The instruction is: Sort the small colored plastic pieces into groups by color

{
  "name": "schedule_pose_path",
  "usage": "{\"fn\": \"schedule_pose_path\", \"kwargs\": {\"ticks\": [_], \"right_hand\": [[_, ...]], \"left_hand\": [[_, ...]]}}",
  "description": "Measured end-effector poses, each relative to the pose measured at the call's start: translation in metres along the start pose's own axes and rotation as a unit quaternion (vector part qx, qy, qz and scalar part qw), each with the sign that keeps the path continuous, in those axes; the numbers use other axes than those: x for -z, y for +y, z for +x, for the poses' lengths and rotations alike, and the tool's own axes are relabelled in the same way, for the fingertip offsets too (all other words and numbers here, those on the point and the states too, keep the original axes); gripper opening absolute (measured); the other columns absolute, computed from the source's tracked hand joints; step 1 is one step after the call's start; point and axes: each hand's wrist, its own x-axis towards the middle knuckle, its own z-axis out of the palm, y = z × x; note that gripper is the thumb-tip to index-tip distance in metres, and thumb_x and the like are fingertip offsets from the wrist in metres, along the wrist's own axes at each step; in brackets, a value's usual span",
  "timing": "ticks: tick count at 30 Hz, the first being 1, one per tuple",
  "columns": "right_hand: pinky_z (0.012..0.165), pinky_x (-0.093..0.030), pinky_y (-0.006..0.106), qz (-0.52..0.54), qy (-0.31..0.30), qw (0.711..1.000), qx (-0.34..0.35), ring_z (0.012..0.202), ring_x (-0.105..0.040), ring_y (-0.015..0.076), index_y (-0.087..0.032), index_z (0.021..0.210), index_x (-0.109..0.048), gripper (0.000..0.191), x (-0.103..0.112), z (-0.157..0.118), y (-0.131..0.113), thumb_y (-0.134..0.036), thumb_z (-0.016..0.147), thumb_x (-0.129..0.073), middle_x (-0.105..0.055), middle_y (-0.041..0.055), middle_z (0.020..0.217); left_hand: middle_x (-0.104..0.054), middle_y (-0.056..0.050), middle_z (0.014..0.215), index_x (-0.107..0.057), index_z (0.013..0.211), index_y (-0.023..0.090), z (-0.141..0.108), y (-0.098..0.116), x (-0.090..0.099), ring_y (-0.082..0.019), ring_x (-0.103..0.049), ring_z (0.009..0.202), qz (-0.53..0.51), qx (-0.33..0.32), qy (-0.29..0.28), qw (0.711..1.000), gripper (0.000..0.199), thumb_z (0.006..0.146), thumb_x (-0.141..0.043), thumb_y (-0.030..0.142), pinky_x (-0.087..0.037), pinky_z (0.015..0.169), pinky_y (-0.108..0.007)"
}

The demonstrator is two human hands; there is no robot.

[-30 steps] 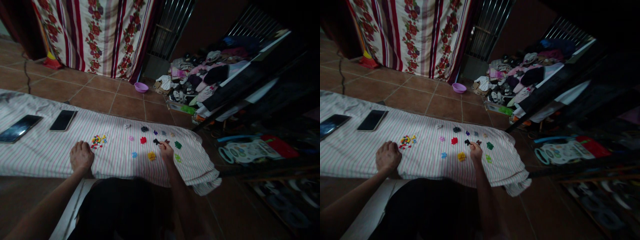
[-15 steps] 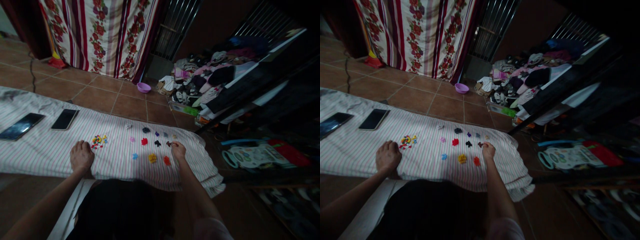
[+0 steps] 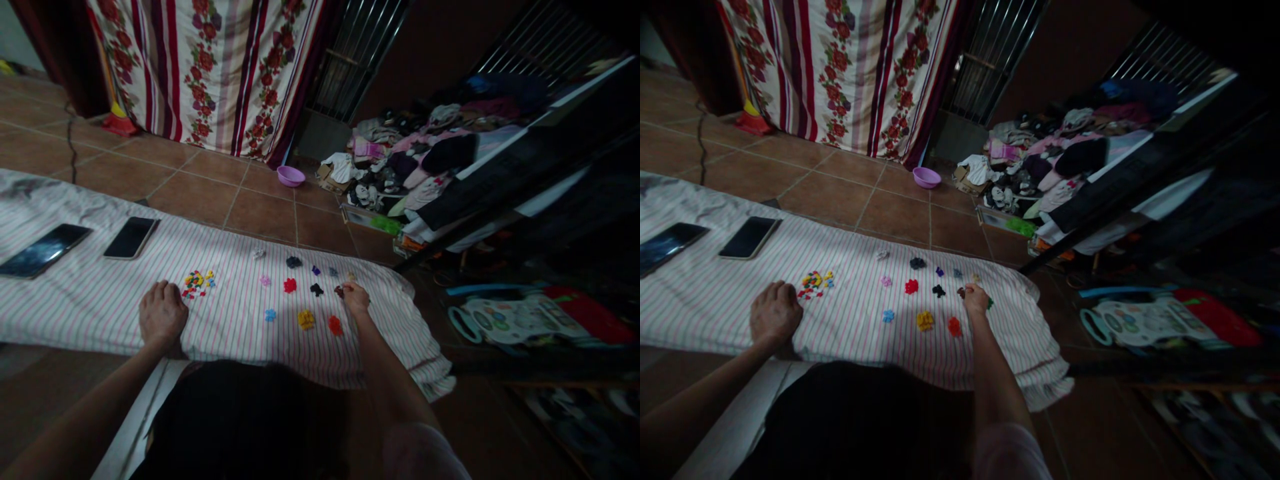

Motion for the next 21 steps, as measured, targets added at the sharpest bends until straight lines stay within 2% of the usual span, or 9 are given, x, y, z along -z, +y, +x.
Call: {"fn": "schedule_pose_path", "kwargs": {"ticks": [8, 12, 16, 21], "right_hand": [[0.078, -0.048, 0.031, 0.043, -0.006, 0.999, 0.020, 0.080, -0.066, 0.0211, -0.020, 0.076, -0.073, 0.024, 0.002, -0.001, 0.009, -0.023, 0.068, -0.050, -0.073, 0.0067, 0.081], [0.081, -0.048, 0.033, 0.047, 0.002, 0.998, 0.044, 0.082, -0.066, 0.0227, -0.019, 0.080, -0.073, 0.027, 0.008, -0.006, 0.006, -0.024, 0.069, -0.048, -0.073, 0.0072, 0.083], [0.084, -0.047, 0.036, 0.050, 0.007, 0.996, 0.071, 0.087, -0.065, 0.0242, -0.020, 0.083, -0.073, 0.029, 0.008, -0.014, -0.008, -0.027, 0.071, -0.047, -0.072, 0.0093, 0.090], [0.085, -0.047, 0.036, 0.104, 0.012, 0.981, 0.163, 0.090, -0.064, 0.0241, -0.018, 0.088, -0.072, 0.034, -0.005, -0.038, -0.043, -0.032, 0.075, -0.044, -0.072, 0.0098, 0.094]], "left_hand": [[-0.058, -0.018, 0.121, -0.059, 0.100, 0.013, 0.000, -0.001, -0.002, -0.031, -0.046, 0.121, -0.008, -0.001, 0.012, 1.000, 0.035, 0.088, -0.030, 0.029, -0.035, 0.102, -0.047], [-0.057, -0.019, 0.122, -0.059, 0.101, 0.011, 0.000, -0.002, -0.002, -0.031, -0.046, 0.121, 0.007, -0.007, 0.006, 1.000, 0.036, 0.088, -0.030, 0.028, -0.036, 0.101, -0.047], [-0.057, -0.018, 0.124, -0.059, 0.103, 0.011, 0.000, -0.003, -0.004, -0.030, -0.046, 0.122, 0.008, -0.001, 0.000, 1.000, 0.035, 0.089, -0.030, 0.026, -0.036, 0.101, -0.045], [-0.057, -0.017, 0.125, -0.059, 0.104, 0.012, -0.001, -0.006, -0.011, -0.030, -0.045, 0.123, 0.022, -0.012, 0.021, 0.999, 0.034, 0.090, -0.030, 0.024, -0.035, 0.101, -0.044]]}}
